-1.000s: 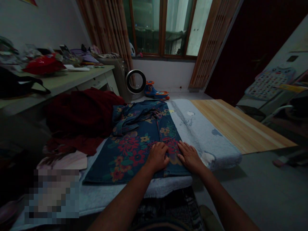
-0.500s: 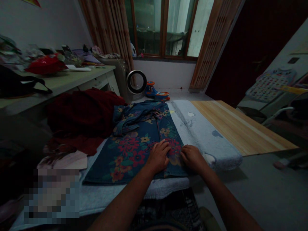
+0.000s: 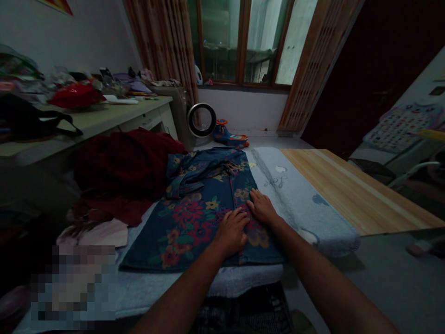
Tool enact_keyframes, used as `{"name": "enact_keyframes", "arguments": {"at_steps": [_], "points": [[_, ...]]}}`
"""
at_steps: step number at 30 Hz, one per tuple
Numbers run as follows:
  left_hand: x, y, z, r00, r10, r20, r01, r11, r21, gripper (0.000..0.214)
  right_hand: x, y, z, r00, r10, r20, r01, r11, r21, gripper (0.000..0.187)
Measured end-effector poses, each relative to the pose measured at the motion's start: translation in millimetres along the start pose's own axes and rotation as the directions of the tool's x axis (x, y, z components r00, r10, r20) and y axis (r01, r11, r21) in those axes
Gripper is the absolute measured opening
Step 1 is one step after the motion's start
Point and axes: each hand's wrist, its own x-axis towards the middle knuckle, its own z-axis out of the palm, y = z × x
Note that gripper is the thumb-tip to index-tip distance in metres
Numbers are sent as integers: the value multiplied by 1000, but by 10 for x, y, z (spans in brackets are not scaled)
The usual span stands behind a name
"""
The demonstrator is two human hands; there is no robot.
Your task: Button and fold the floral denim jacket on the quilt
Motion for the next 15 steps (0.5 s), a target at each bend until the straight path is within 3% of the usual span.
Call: {"name": "enact_keyframes", "arguments": {"at_steps": [15], "points": [[3, 2, 4, 1000, -2, -11, 2, 1000, -28, 54, 586, 101, -71, 999, -7, 53, 9, 1000, -25, 58]]}}
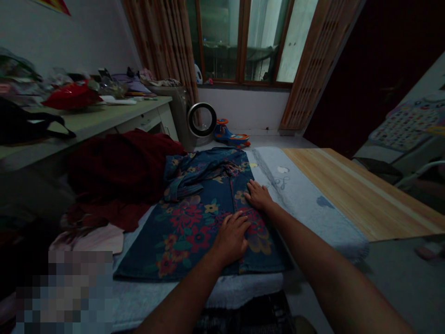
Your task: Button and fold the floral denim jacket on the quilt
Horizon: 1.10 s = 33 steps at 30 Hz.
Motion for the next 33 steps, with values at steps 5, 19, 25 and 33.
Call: {"name": "enact_keyframes", "arguments": {"at_steps": [5, 19, 25, 33], "points": [[4, -11, 1, 1000, -3, 8, 3, 1000, -5, 55, 280, 21, -4, 999, 48, 25, -49, 999, 24, 63], [10, -4, -24, 1000, -6, 16, 7, 1000, -29, 55, 142, 12, 82, 993, 93, 79, -96, 995, 36, 69], [11, -7, -18, 1000, -3, 5, 3, 1000, -18, 54, -252, 4, 94, 995, 77, 58, -79, 996, 38, 72], [-3, -27, 6, 1000, 12, -14, -12, 1000, -16, 53, -668, -10, 102, 997, 68, 22, -68, 998, 17, 70]]}}
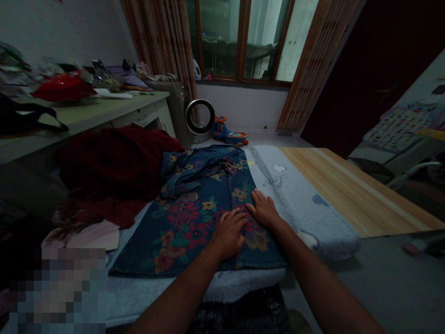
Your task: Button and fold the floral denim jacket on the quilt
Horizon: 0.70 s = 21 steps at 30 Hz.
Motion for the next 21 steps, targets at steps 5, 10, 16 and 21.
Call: {"name": "enact_keyframes", "arguments": {"at_steps": [5, 10, 16, 21], "points": [[-1, -6, 18, 1000, -13, -7, 13, 1000, -4, 53, -240, -47, -10, 1000, 8, 4, -8, 1000, 1, 69], [-2, -9, 18, 1000, -17, -13, 17, 1000, -14, 53, -465, -74, -8, 1000, 2, 9, -2, 1000, -2, 70], [-4, -22, 29, 1000, -12, -22, 12, 1000, -19, 51, -729, -114, -29, 1000, -2, 10, 2, 1000, -13, 70], [0, -32, 39, 999, -12, -30, 11, 999, -30, 50, -930, -148, -91, 999, -15, 52, 16, 1000, -2, 72]]}}
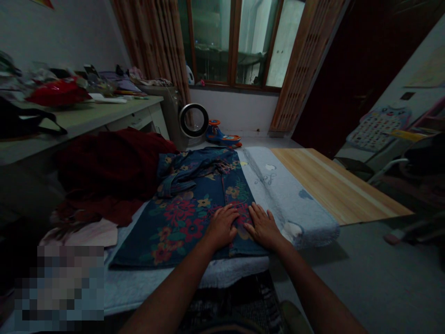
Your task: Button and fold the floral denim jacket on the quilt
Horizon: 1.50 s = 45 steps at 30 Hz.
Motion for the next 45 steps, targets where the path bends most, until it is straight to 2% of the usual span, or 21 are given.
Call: {"name": "enact_keyframes", "arguments": {"at_steps": [6, 10, 14, 16, 18, 22, 28, 35, 39, 45], "points": [[5, -3, 5, 1000, -7, 2, 7, 1000, 0, 50, -197, 19, -52, 998, 5, 59, -8, 999, 43, 69], [11, -41, 45, 999, -26, -42, 27, 1000, 8, 44, -279, -2, -200, 998, 0, 62, -4, 998, 64, 64], [21, -83, 85, 990, -86, -116, 89, 996, 16, 42, -197, -159, -351, 998, -63, -25, 65, 994, 90, 36], [21, -103, 101, 987, -107, -123, 111, 993, 24, 40, -108, -276, -322, 987, -117, -114, 131, 983, 127, 33], [19, -126, 120, 984, -122, -127, 126, 992, 22, 39, -30, -388, -220, 971, -154, -183, 186, 968, 168, 41], [16, -168, 146, 976, -169, -136, 166, 986, -32, 45, 17, -511, 9, 961, -174, -215, 216, 958, 188, 48], [70, -147, 23, 969, -241, -45, 241, 970, -17, 49, -5, -503, 52, 960, -181, -214, 218, 962, 162, 48], [298, -161, -259, 963, -232, 140, 196, 953, 232, 40, 9, -515, 63, 964, -167, -204, 200, 968, 153, 51], [499, -256, -270, 964, -225, 140, 170, 930, 325, 42, 2, -516, 63, 965, -163, -203, 196, 969, 152, 50], [857, -478, -230, 944, -278, 181, 211, 924, 318, 49, -1, -511, 64, 963, -163, -214, 197, 969, 149, 48]]}}
